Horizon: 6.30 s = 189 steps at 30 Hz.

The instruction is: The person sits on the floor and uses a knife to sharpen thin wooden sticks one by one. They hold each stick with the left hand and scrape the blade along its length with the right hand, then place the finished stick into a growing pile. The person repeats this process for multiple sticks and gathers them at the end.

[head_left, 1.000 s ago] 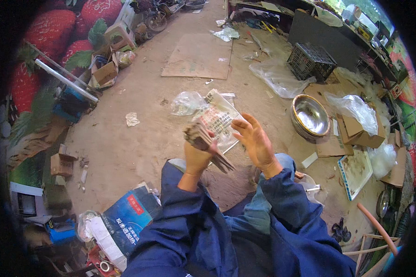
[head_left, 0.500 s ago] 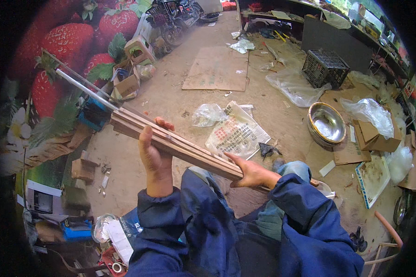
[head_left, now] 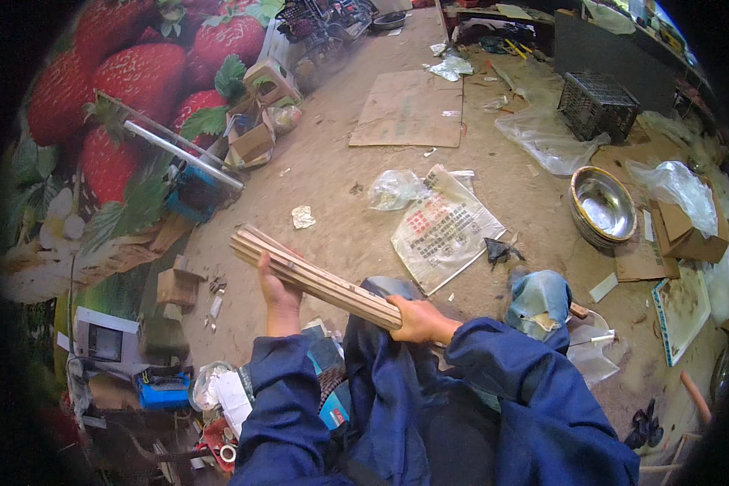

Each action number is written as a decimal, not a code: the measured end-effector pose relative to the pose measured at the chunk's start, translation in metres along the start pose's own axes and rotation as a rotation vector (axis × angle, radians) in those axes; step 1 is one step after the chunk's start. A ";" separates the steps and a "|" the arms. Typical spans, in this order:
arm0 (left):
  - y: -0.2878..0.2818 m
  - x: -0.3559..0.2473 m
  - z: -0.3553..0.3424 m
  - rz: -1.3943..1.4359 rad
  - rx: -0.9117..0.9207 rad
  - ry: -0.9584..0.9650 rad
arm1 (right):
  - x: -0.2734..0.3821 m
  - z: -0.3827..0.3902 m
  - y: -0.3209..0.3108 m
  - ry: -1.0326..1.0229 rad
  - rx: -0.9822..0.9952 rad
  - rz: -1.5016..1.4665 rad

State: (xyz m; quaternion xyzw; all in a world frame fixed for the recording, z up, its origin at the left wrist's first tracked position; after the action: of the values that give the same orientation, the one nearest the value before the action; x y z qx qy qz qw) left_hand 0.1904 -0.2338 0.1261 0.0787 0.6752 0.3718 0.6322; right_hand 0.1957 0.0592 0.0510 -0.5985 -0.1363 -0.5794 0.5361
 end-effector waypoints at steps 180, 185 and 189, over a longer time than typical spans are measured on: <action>0.199 -0.358 -0.573 -1.513 -0.315 -0.873 | 0.359 -0.709 -0.685 -0.235 0.701 -0.335; 0.132 -0.358 -0.678 -1.392 -0.486 -0.847 | 0.327 -0.816 -0.699 -0.108 0.686 -0.410; 0.066 -0.354 -0.790 -1.288 -0.485 -0.808 | 0.313 -0.907 -0.723 0.014 0.647 -0.448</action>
State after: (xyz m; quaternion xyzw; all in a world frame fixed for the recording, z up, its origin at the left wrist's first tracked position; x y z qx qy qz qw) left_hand -0.4877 -0.7088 0.3878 -0.3379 0.2068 0.0128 0.9181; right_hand -0.7767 -0.5285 0.4399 -0.3499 -0.4357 -0.6133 0.5582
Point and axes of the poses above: each hand's wrist, its own z-axis away from the middle knuckle, its own y-axis out of the palm, x = y × z, the point moved 4 cm from there along -z, towards the middle knuckle, and after that the axes turned 8 degrees about x, right-handed, at the moved point
